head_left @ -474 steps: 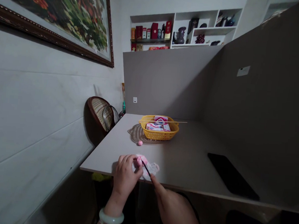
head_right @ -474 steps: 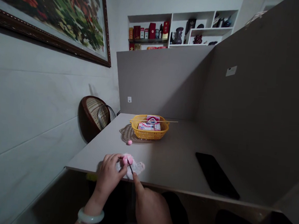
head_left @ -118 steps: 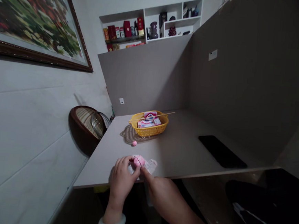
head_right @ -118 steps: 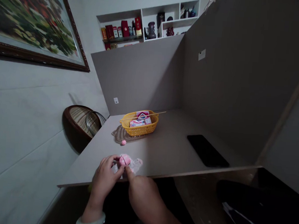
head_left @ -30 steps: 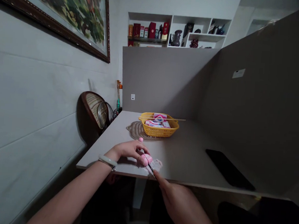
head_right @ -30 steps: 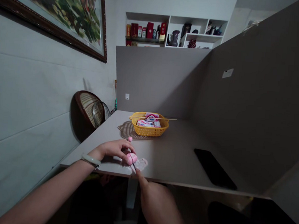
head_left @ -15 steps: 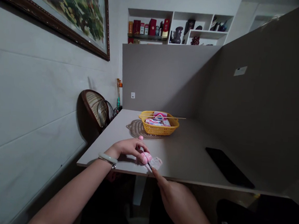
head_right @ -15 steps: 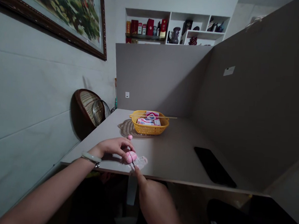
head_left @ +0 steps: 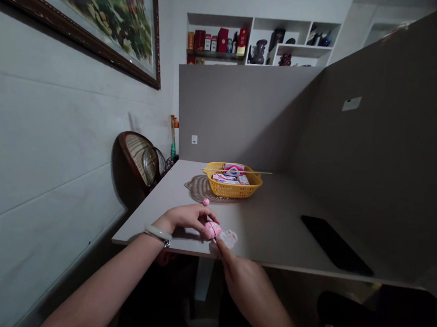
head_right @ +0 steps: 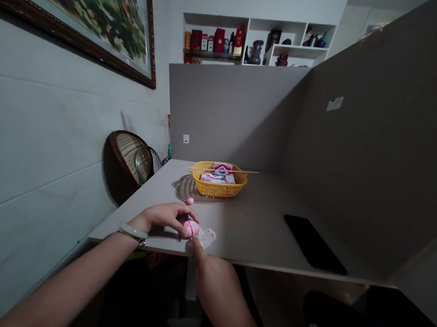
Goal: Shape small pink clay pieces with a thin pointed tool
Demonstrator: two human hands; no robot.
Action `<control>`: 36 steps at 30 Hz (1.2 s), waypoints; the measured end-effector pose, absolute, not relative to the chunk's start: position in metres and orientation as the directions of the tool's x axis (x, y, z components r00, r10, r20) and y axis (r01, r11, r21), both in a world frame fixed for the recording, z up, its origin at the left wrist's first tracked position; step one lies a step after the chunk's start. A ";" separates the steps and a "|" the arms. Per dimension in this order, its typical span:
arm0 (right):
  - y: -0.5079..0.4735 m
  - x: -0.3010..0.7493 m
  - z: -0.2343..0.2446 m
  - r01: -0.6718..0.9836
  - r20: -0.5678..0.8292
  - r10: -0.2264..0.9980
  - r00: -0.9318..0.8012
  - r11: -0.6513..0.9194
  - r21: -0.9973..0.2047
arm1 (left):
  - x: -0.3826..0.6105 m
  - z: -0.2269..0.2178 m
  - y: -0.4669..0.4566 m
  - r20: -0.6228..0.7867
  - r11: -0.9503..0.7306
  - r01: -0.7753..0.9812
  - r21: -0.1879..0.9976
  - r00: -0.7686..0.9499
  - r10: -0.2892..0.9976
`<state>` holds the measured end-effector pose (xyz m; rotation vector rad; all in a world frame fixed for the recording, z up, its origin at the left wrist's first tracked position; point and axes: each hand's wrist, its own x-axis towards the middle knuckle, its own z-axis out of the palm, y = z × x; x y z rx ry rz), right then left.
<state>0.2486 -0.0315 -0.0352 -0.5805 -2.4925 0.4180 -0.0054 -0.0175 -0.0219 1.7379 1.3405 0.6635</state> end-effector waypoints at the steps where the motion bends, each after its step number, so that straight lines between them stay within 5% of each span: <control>1: -0.032 0.250 -0.034 0.311 0.428 0.482 -0.764 0.857 -0.411 | -0.005 -0.022 -0.018 -0.081 -0.084 0.509 0.856 0.293 0.953; 15: -0.029 0.286 -0.050 0.524 0.141 0.562 -0.815 0.818 -0.236 | -0.003 -0.020 -0.018 0.002 -0.180 0.615 0.768 0.279 0.960; 30: -0.029 0.284 -0.043 0.510 0.112 0.559 -0.822 0.808 -0.295 | -0.007 -0.022 -0.021 -0.098 -0.041 0.446 0.894 0.284 0.954; 36: -0.030 0.253 -0.031 0.398 0.309 0.501 -0.808 0.851 -0.342 | -0.009 -0.028 -0.012 -0.134 -0.010 0.425 0.905 0.308 0.942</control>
